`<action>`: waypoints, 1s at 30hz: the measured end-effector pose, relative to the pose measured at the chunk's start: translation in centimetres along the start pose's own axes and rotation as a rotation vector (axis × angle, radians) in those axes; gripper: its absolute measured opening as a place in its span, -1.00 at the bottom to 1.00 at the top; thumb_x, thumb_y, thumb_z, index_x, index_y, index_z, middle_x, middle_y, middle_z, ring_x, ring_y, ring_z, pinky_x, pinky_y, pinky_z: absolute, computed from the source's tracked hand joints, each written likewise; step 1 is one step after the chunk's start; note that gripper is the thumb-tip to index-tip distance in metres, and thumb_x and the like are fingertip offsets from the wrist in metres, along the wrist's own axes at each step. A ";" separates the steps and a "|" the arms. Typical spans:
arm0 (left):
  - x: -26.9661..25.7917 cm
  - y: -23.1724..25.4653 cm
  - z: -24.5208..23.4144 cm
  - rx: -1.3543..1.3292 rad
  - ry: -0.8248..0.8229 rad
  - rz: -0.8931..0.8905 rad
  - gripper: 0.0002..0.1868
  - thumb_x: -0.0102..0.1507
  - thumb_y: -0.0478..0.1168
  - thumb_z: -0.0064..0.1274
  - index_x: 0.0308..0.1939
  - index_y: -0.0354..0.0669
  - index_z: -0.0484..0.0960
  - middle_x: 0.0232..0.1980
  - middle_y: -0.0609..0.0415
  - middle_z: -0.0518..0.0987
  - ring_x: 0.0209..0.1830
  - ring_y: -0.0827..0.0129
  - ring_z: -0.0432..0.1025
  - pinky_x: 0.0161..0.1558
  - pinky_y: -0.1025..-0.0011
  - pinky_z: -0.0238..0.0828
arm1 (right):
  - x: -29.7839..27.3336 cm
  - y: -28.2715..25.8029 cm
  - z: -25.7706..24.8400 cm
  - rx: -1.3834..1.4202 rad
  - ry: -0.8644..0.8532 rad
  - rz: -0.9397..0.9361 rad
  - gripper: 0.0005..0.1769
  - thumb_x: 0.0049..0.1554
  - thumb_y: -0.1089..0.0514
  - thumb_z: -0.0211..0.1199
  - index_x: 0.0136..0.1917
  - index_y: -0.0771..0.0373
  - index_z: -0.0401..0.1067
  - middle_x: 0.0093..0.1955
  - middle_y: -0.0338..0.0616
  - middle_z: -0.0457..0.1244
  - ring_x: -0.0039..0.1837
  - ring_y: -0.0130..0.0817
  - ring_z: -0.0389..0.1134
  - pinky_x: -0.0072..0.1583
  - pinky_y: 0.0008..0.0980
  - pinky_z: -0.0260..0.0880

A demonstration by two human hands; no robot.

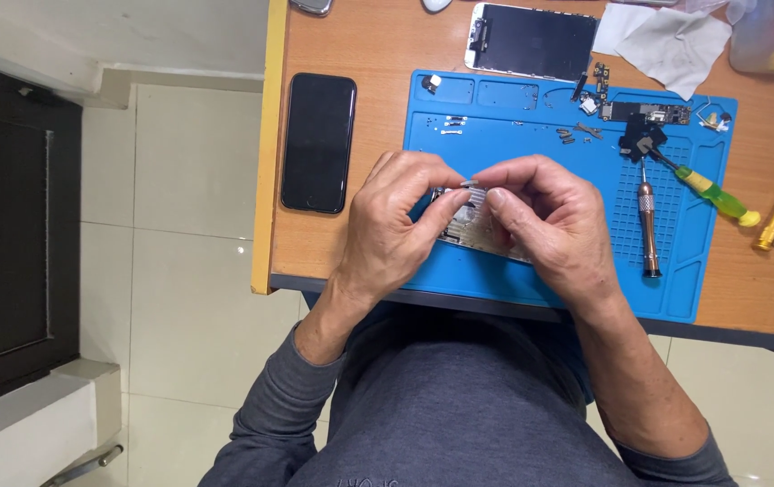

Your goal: The person uses a metal spudger to pry and lift a ribbon cable connector on a disassembled smartphone motherboard. They then use tweezers to carefully adjust and reseat the connector and other small components on the board.

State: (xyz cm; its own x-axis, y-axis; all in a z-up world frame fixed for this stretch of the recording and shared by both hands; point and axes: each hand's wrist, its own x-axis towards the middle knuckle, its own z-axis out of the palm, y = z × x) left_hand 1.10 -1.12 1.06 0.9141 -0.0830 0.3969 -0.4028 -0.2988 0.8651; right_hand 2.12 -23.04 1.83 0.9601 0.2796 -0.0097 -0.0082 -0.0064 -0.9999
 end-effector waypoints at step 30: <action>1.7 0.4 -1.6 0.509 -0.198 0.372 -0.91 0.56 -0.21 0.14 -0.05 -0.06 0.67 -0.14 0.13 0.55 -0.13 0.22 0.55 -0.04 0.24 0.56 | -0.7 -3.0 0.5 -0.479 0.068 -0.221 -0.86 0.33 0.35 0.50 0.16 0.26 0.70 -0.21 -0.06 0.37 -0.21 -0.25 0.39 -0.13 -0.25 0.46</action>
State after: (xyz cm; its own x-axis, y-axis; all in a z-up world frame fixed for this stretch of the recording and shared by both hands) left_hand 2.45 0.09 2.57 0.7292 -0.4258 0.5357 -0.6653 -0.6246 0.4090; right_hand 1.33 -22.72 4.87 0.9407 0.2609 0.2168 0.3091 -0.3964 -0.8645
